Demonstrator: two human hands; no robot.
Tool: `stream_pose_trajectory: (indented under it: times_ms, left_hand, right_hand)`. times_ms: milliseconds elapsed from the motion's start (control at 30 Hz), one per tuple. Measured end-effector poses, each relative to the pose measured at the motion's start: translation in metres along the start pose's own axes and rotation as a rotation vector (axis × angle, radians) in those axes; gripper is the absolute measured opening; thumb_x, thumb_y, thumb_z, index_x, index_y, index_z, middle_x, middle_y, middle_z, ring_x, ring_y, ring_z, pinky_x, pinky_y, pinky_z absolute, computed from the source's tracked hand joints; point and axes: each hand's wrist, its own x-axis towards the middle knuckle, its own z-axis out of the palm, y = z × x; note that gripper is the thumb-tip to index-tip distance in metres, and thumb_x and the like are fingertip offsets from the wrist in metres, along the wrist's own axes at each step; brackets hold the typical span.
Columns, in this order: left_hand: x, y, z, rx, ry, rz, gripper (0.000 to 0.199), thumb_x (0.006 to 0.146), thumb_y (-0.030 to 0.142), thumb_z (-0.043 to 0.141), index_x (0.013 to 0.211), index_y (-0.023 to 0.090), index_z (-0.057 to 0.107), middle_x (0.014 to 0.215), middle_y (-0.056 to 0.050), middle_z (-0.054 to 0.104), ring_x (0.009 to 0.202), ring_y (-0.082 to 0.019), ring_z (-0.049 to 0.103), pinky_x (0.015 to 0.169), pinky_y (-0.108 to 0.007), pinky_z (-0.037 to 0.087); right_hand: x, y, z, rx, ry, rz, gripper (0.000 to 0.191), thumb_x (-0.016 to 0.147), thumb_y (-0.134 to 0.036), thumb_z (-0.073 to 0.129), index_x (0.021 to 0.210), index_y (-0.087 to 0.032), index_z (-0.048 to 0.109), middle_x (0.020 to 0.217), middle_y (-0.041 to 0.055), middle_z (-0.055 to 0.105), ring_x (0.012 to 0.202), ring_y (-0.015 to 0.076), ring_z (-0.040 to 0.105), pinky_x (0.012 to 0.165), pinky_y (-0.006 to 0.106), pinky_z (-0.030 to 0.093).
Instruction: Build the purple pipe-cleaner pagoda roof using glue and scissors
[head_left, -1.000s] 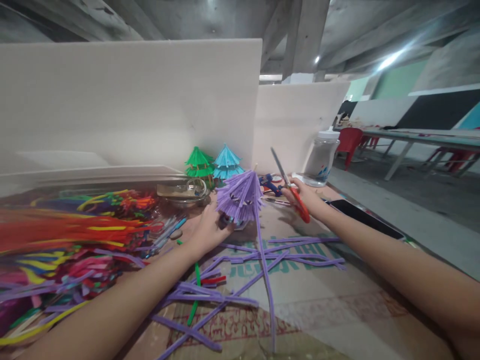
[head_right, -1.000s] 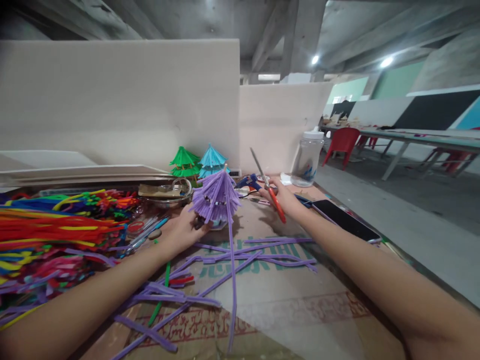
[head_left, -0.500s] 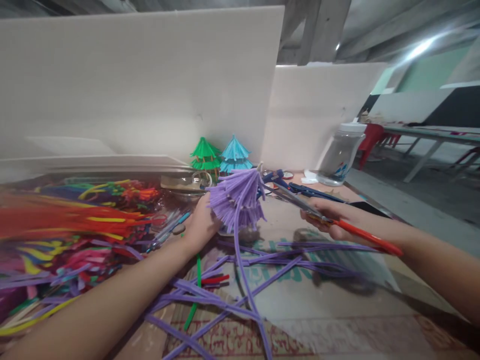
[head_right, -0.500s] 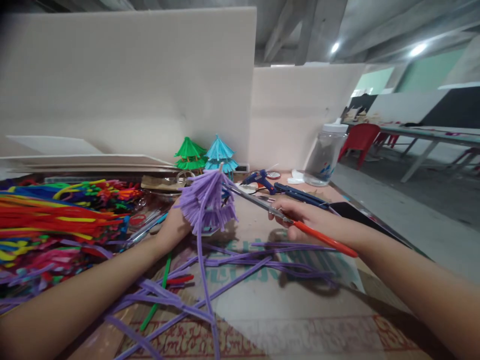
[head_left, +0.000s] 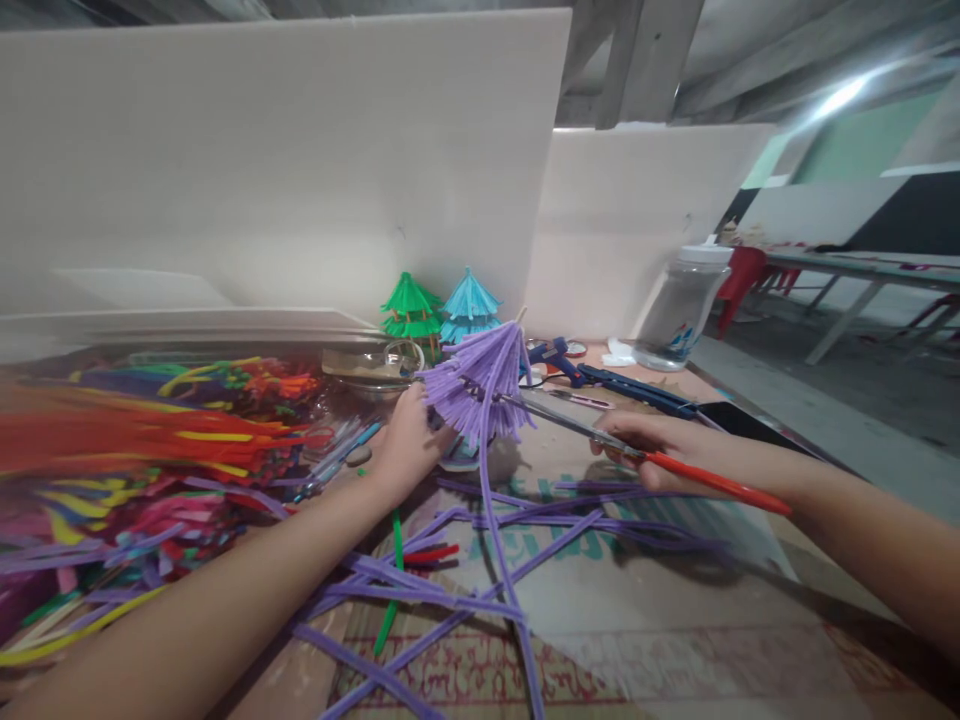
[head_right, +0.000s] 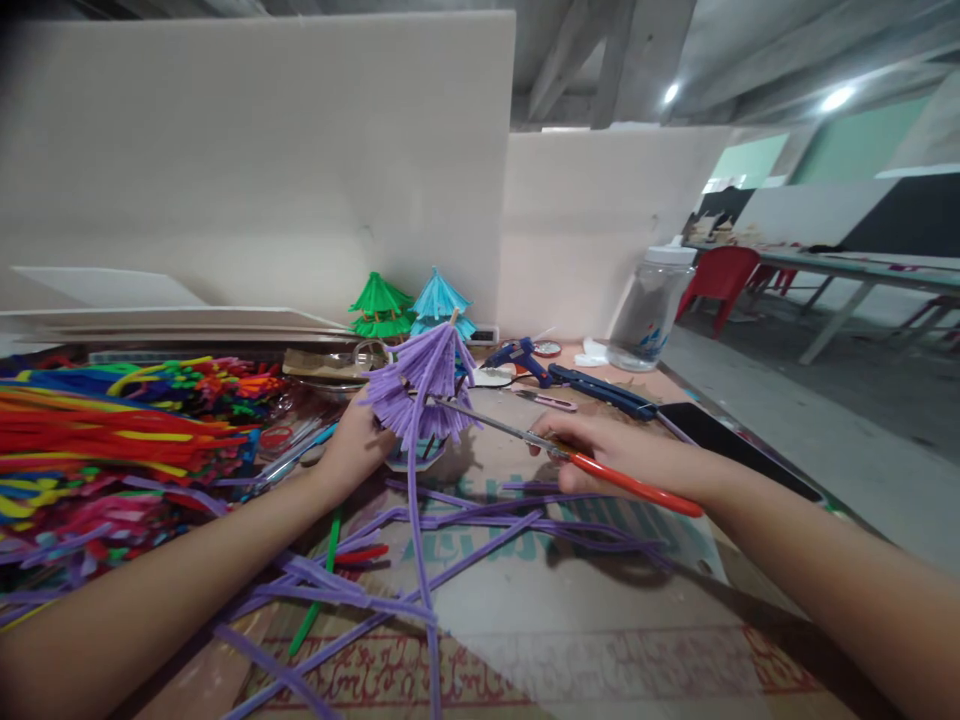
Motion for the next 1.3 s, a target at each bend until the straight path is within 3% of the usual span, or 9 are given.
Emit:
stream_pose_trajectory:
  times_ms: [300,433,567,800,1067,1300]
  left_hand:
    - [-0.005,0.021,0.001,-0.036,0.028,-0.016,0.035,0.086,0.025,0.061,0.12,0.018,0.059,0.125,-0.011,0.059,0.12,-0.027,0.054,0.108,-0.043,0.042]
    - [-0.005,0.022,0.0,-0.015,0.013,0.069,0.026,0.089,0.03,0.058,0.111,0.016,0.062,0.119,-0.013,0.061,0.116,-0.027,0.055,0.104,-0.044,0.044]
    - [-0.004,0.022,0.0,-0.025,0.013,0.114,0.028,0.091,0.031,0.056,0.114,0.016,0.06,0.121,-0.012,0.062,0.117,-0.027,0.056,0.105,-0.044,0.043]
    - [-0.006,0.026,0.0,0.007,0.016,0.085,0.032,0.091,0.034,0.057,0.118,0.018,0.06,0.123,-0.011,0.063,0.12,-0.027,0.056,0.105,-0.044,0.044]
    - [-0.005,0.031,0.0,-0.034,0.011,0.072,0.034,0.09,0.034,0.059,0.12,0.019,0.058,0.124,-0.011,0.063,0.12,-0.027,0.057,0.105,-0.042,0.044]
    - [-0.008,0.025,-0.003,-0.041,-0.087,0.094,0.03,0.095,0.04,0.05,0.115,0.018,0.056,0.118,-0.012,0.061,0.115,-0.026,0.056,0.101,-0.041,0.044]
  right_hand:
    - [0.0,0.004,0.004,-0.022,-0.03,0.036,0.044,0.089,-0.06,0.056,0.113,-0.024,0.056,0.099,0.0047,0.056,0.087,0.0223,0.053,0.073,0.033,0.042]
    - [0.0,-0.003,0.008,0.019,-0.036,0.01,0.049,0.088,-0.067,0.051,0.109,-0.023,0.054,0.095,0.0039,0.053,0.083,0.0205,0.05,0.069,0.031,0.04]
    - [0.0,-0.009,0.012,0.043,-0.02,-0.007,0.052,0.088,-0.071,0.048,0.104,-0.022,0.053,0.094,0.0035,0.052,0.082,0.0192,0.049,0.068,0.03,0.039]
    - [0.001,-0.024,0.02,0.045,0.035,0.027,0.054,0.089,-0.073,0.043,0.105,-0.022,0.054,0.089,0.003,0.053,0.077,0.0189,0.048,0.065,0.029,0.038]
    - [0.003,-0.032,0.026,-0.052,0.061,0.106,0.044,0.089,-0.061,0.051,0.11,-0.023,0.058,0.088,0.003,0.058,0.077,0.0196,0.052,0.064,0.028,0.04]
    - [0.003,-0.032,0.024,-0.053,0.105,0.104,0.047,0.088,-0.067,0.051,0.103,-0.023,0.057,0.087,0.0021,0.056,0.075,0.0182,0.05,0.063,0.027,0.038]
